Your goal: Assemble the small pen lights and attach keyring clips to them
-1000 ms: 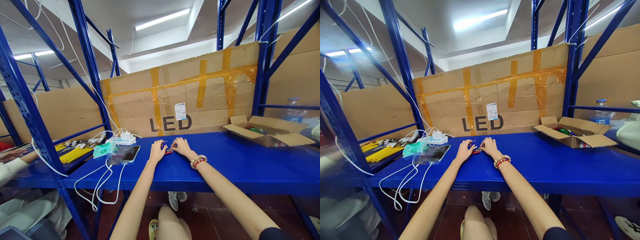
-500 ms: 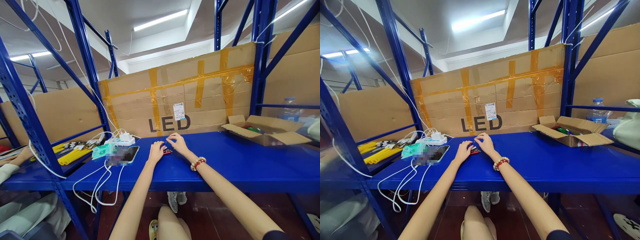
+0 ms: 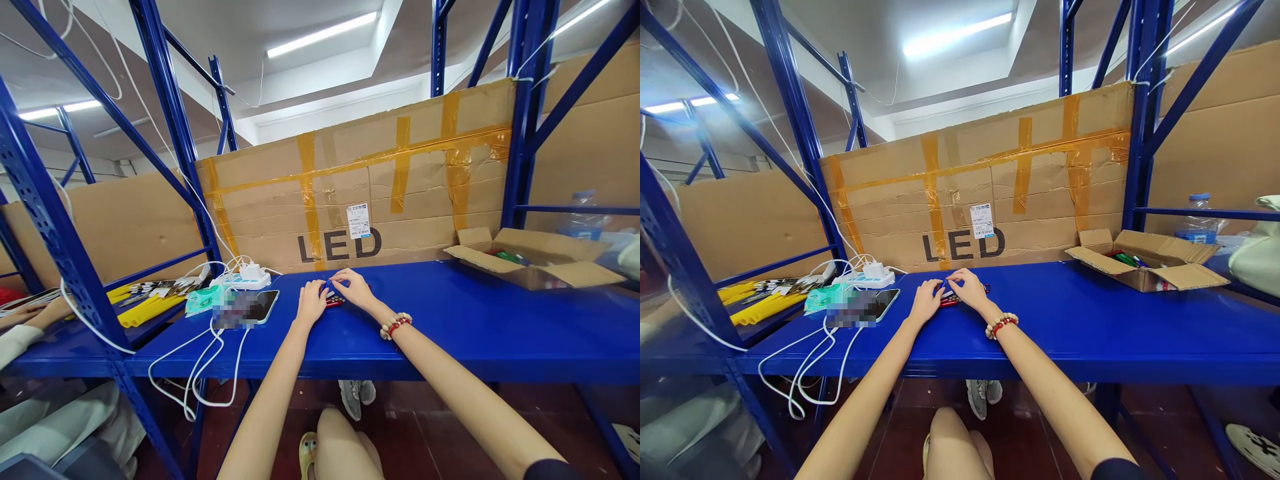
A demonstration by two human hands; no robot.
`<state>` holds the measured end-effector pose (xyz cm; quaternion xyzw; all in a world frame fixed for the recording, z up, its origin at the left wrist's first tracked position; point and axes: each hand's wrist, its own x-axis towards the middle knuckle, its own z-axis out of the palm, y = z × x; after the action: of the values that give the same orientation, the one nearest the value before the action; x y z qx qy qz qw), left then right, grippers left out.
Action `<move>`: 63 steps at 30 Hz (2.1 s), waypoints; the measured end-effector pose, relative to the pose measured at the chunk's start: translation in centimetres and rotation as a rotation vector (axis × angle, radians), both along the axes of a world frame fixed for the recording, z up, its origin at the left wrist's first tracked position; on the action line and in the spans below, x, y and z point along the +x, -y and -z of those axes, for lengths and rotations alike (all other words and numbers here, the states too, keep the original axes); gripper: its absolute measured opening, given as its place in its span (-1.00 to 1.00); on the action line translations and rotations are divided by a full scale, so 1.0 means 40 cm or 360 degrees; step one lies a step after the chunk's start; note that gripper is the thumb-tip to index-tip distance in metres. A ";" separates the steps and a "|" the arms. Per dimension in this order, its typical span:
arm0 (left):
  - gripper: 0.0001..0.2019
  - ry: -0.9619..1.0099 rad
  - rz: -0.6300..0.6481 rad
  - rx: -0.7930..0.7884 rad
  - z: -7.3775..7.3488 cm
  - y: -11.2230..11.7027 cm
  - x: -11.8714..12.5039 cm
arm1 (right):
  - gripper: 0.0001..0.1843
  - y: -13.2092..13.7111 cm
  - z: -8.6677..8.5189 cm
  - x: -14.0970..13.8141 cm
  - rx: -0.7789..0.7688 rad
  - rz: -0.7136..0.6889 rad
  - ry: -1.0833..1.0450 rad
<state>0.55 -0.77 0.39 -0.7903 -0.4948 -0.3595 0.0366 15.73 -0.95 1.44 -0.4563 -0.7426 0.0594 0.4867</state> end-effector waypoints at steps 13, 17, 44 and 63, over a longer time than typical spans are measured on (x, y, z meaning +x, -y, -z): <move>-0.87 0.0087 0.0030 -0.0041 -0.006 0.007 -0.003 | -0.69 -0.022 0.033 0.046 -0.0488 0.0606 0.0707; -0.83 0.0127 0.0039 -0.0013 -0.002 0.004 -0.003 | -0.69 -0.028 0.036 0.047 -0.0422 0.0569 0.0695; -0.90 0.0157 0.0099 0.0004 -0.002 0.001 -0.005 | -0.84 -0.012 0.023 0.050 -0.0432 0.0543 0.0562; -0.89 0.0157 0.0159 0.0035 -0.003 -0.004 -0.007 | -0.88 -0.001 0.012 0.044 -0.0416 0.0496 0.0458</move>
<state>0.27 -0.60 0.49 -0.7949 -0.4519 -0.4048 0.0027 17.49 -0.91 0.95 -0.6281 -0.7109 0.0136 0.3160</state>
